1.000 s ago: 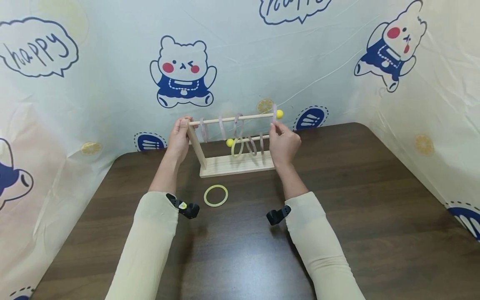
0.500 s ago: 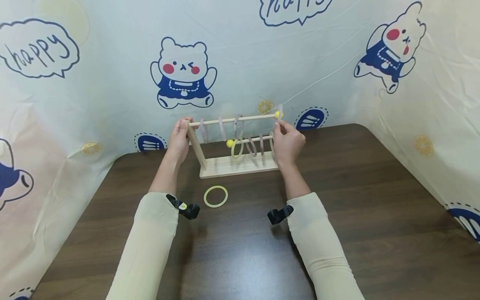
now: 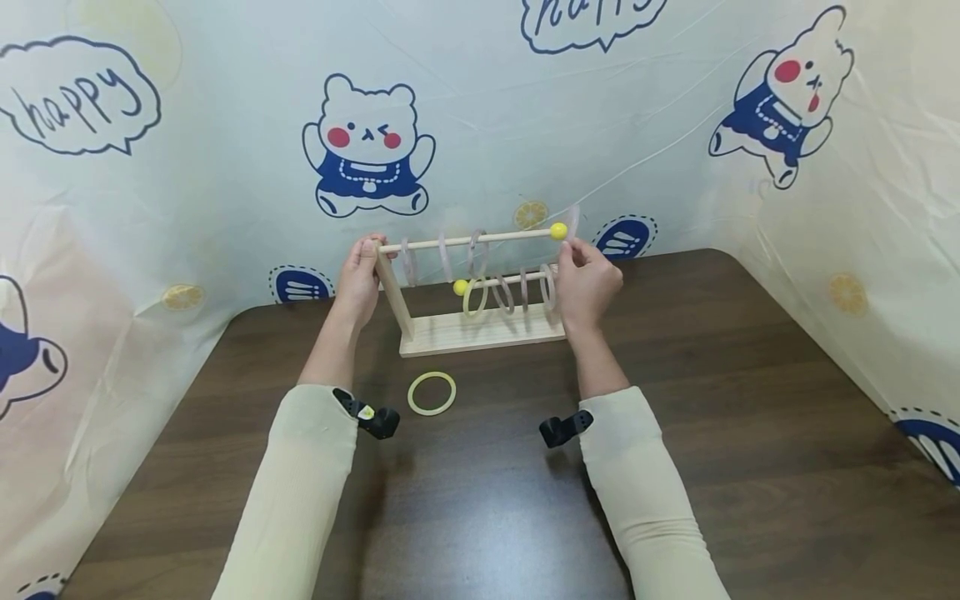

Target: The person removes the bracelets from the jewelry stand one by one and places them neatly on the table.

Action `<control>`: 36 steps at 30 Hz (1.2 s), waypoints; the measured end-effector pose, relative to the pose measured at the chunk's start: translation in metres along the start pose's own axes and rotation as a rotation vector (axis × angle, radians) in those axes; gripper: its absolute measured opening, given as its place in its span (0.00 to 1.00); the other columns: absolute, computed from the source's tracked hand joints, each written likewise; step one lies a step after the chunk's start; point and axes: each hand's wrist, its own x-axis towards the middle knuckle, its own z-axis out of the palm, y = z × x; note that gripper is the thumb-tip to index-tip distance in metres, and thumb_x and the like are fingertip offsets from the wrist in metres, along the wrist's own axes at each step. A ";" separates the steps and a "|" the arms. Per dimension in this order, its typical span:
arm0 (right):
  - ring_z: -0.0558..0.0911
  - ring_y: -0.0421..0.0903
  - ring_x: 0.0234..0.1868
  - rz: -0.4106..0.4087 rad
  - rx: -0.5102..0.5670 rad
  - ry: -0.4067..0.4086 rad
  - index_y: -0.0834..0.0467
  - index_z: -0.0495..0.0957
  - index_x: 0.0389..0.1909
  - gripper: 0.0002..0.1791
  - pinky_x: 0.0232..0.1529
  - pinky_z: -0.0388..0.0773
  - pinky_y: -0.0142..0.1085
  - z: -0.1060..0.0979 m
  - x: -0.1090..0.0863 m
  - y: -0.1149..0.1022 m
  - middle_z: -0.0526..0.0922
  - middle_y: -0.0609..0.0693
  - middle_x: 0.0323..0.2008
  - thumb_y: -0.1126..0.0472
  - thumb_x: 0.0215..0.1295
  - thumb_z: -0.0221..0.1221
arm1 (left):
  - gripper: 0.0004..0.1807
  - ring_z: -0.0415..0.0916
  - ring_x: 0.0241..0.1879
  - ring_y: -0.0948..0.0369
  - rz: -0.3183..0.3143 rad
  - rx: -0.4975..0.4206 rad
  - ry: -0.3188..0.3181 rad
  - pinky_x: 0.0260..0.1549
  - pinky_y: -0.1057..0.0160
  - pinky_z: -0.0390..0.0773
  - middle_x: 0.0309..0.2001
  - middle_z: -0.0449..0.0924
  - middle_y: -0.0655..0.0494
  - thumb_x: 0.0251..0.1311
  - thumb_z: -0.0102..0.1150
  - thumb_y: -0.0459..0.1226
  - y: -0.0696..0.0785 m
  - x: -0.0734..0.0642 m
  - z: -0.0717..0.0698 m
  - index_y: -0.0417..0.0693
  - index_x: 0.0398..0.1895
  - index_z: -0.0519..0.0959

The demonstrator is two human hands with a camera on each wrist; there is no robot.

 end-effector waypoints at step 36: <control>0.84 0.46 0.22 0.656 0.812 -0.322 0.69 0.82 0.31 0.05 0.26 0.78 0.34 -0.022 0.009 -0.011 0.83 0.58 0.24 0.73 0.53 0.62 | 0.26 0.62 0.58 0.58 -0.009 0.022 -0.013 0.60 0.50 0.53 0.53 0.70 0.52 0.68 0.34 0.54 -0.001 0.001 -0.001 0.48 0.59 0.65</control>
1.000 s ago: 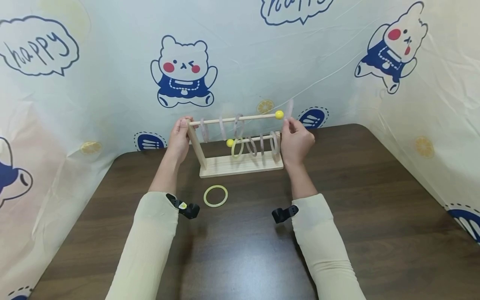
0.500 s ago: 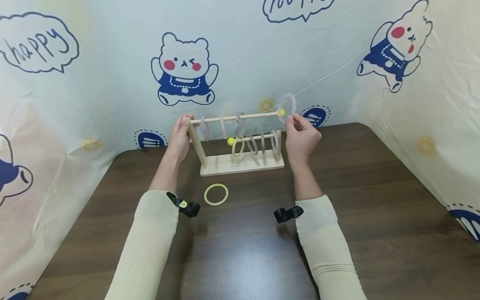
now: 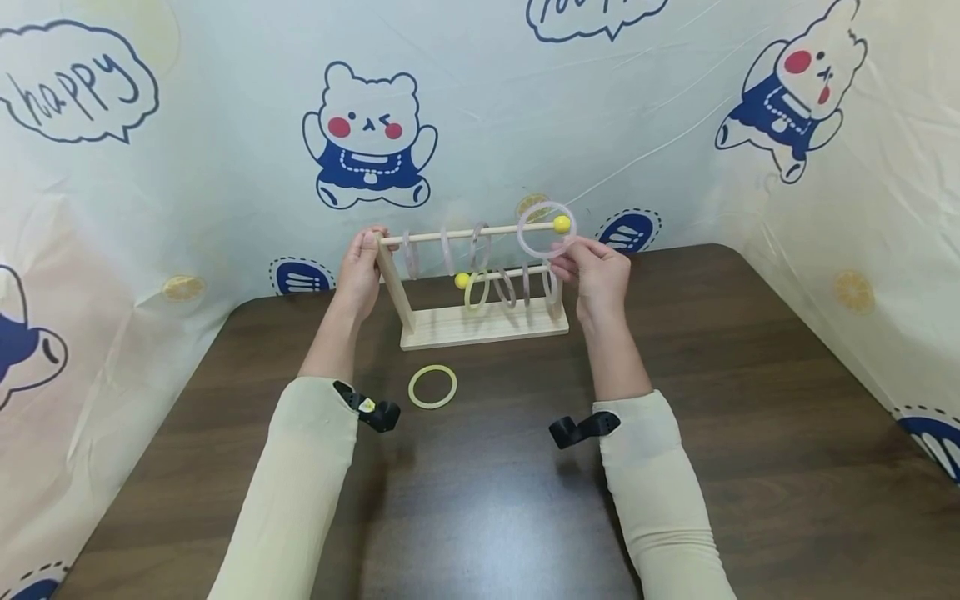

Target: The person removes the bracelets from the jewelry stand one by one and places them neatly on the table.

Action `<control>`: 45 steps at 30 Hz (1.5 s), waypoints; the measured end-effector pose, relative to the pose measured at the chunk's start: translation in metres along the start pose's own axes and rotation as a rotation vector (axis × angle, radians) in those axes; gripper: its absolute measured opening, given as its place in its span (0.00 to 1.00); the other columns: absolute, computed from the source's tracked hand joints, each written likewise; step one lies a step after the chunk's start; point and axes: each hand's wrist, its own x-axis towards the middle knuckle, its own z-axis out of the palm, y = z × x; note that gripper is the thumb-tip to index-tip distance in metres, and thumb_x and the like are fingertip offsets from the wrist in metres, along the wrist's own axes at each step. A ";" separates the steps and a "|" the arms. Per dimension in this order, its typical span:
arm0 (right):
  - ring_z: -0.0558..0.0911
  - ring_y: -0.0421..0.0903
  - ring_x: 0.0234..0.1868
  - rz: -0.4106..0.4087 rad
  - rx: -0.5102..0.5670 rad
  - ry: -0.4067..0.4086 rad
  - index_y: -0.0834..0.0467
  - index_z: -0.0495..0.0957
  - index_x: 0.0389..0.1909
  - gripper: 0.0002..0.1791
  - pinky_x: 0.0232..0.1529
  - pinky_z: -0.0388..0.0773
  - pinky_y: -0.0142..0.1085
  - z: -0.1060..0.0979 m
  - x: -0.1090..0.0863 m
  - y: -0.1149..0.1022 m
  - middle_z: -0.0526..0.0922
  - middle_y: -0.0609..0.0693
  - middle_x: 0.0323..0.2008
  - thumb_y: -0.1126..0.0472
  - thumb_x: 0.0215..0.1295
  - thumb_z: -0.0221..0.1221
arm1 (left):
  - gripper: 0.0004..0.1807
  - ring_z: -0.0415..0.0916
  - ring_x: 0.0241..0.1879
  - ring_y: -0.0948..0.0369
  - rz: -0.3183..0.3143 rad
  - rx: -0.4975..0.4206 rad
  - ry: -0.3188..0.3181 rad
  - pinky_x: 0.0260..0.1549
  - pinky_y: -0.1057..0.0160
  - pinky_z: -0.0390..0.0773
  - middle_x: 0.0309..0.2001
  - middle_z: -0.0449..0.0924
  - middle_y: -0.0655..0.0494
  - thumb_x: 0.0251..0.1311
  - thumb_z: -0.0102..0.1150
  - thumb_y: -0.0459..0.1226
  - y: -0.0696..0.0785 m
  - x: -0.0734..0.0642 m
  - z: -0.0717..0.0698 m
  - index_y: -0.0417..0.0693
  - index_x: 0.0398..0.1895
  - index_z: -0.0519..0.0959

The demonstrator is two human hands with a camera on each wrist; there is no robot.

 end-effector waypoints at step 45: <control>0.82 0.43 0.20 0.349 -0.387 -0.408 0.75 0.77 0.36 0.08 0.25 0.78 0.34 -0.006 -0.025 0.050 0.82 0.55 0.22 0.75 0.58 0.53 | 0.22 0.64 0.56 0.58 0.026 -0.009 0.009 0.60 0.54 0.55 0.49 0.71 0.53 0.68 0.33 0.52 0.000 0.002 0.002 0.50 0.55 0.67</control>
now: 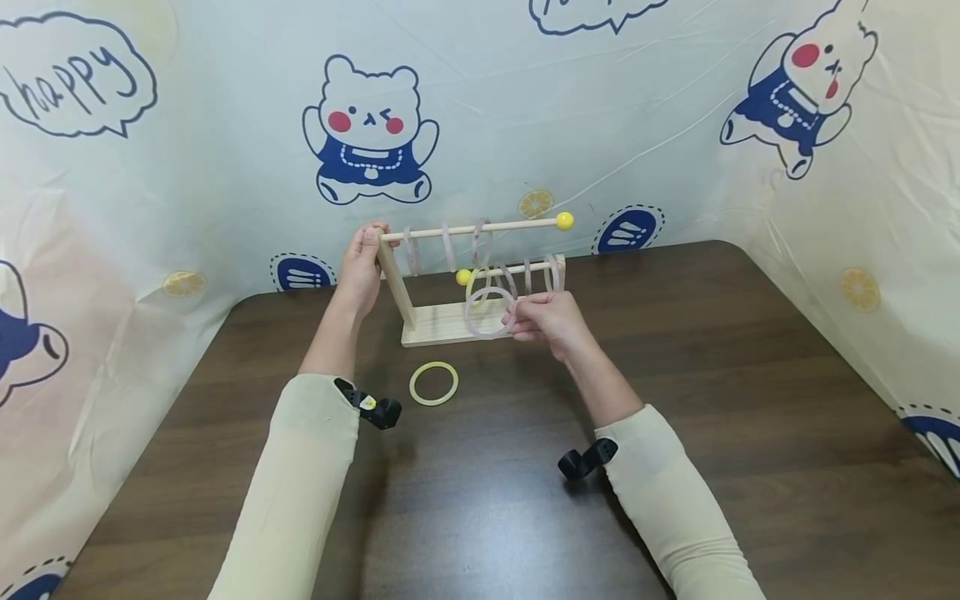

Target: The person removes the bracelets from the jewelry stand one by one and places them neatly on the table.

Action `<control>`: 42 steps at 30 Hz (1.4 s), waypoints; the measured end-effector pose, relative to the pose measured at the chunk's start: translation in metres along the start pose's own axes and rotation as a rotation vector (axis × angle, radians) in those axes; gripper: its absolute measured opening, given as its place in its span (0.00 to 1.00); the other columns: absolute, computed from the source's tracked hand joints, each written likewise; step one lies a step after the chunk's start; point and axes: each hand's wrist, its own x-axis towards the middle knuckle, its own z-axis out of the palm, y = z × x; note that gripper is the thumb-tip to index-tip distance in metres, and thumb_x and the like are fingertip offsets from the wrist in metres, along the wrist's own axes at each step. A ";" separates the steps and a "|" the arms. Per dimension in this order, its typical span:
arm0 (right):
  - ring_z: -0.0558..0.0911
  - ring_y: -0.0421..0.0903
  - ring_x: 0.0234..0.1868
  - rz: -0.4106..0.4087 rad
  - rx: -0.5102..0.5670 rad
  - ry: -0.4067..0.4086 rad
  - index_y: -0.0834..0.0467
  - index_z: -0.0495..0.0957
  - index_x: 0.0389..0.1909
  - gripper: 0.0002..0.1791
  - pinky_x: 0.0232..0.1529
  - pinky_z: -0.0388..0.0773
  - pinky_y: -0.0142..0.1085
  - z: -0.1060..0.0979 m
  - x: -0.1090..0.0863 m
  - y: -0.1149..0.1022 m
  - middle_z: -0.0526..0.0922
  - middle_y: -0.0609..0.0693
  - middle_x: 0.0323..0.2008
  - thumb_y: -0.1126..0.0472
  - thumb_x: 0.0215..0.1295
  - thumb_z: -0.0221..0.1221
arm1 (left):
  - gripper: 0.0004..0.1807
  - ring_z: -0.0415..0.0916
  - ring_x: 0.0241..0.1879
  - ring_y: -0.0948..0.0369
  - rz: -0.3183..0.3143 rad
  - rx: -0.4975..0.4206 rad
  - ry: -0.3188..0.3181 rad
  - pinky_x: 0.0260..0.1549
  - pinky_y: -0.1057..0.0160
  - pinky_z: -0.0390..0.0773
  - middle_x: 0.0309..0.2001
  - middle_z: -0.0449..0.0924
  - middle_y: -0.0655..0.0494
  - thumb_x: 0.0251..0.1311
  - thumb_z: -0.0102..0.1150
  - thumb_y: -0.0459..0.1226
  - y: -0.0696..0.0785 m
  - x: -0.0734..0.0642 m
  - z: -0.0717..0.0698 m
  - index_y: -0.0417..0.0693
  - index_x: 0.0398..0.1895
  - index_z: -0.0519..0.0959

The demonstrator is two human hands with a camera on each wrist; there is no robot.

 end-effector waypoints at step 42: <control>0.82 0.44 0.21 0.189 -0.436 -0.229 0.78 0.76 0.39 0.13 0.27 0.79 0.36 0.010 0.008 0.038 0.83 0.59 0.25 0.72 0.57 0.52 | 0.24 0.63 0.57 0.59 -0.028 0.010 -0.003 0.60 0.51 0.54 0.52 0.71 0.52 0.69 0.33 0.53 0.000 0.000 -0.001 0.49 0.57 0.66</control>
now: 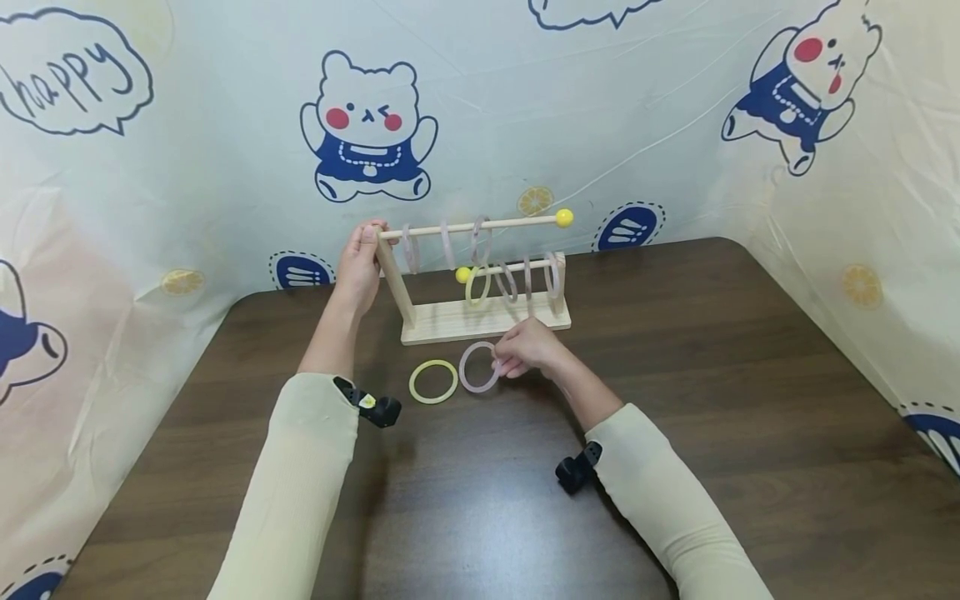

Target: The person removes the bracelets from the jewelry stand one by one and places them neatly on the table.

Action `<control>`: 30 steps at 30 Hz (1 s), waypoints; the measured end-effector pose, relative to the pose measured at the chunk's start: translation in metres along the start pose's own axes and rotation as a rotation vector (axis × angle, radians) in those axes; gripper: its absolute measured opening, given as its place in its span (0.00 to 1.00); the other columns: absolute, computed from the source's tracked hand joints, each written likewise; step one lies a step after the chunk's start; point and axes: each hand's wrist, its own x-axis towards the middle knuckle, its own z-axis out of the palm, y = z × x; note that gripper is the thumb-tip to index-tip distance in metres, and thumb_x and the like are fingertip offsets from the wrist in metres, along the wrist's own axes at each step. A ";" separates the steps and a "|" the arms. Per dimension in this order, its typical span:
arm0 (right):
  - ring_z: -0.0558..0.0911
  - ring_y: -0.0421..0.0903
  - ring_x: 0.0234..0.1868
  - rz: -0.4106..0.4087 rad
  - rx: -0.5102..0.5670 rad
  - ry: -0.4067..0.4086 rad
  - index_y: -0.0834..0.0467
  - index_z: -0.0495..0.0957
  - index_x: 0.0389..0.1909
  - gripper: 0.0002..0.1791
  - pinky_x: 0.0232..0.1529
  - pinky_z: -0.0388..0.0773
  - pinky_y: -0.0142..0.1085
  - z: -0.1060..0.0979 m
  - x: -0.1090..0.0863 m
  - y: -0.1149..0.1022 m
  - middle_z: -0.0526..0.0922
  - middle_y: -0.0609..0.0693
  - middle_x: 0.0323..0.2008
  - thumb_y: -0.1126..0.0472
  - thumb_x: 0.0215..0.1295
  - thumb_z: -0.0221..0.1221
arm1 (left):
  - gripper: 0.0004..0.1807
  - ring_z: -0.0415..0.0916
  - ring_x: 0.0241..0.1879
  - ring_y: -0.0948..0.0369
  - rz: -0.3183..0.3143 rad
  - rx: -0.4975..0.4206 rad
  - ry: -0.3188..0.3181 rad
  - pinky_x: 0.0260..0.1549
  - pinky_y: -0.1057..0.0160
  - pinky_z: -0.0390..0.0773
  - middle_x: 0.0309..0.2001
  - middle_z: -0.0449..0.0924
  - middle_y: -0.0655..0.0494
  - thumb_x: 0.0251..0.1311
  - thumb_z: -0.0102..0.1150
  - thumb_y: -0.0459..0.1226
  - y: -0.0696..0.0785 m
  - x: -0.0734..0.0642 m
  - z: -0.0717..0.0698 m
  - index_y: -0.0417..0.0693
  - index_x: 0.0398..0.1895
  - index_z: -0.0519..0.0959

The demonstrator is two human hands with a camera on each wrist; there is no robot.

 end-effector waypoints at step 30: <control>0.78 0.41 0.14 0.033 -0.725 0.175 0.56 0.81 0.11 0.14 0.16 0.70 0.32 0.009 0.002 -0.006 0.78 0.45 0.10 0.57 0.53 0.65 | 0.25 0.61 0.57 0.57 0.018 0.004 0.002 0.59 0.52 0.54 0.50 0.71 0.52 0.69 0.33 0.51 0.001 0.001 0.002 0.46 0.59 0.64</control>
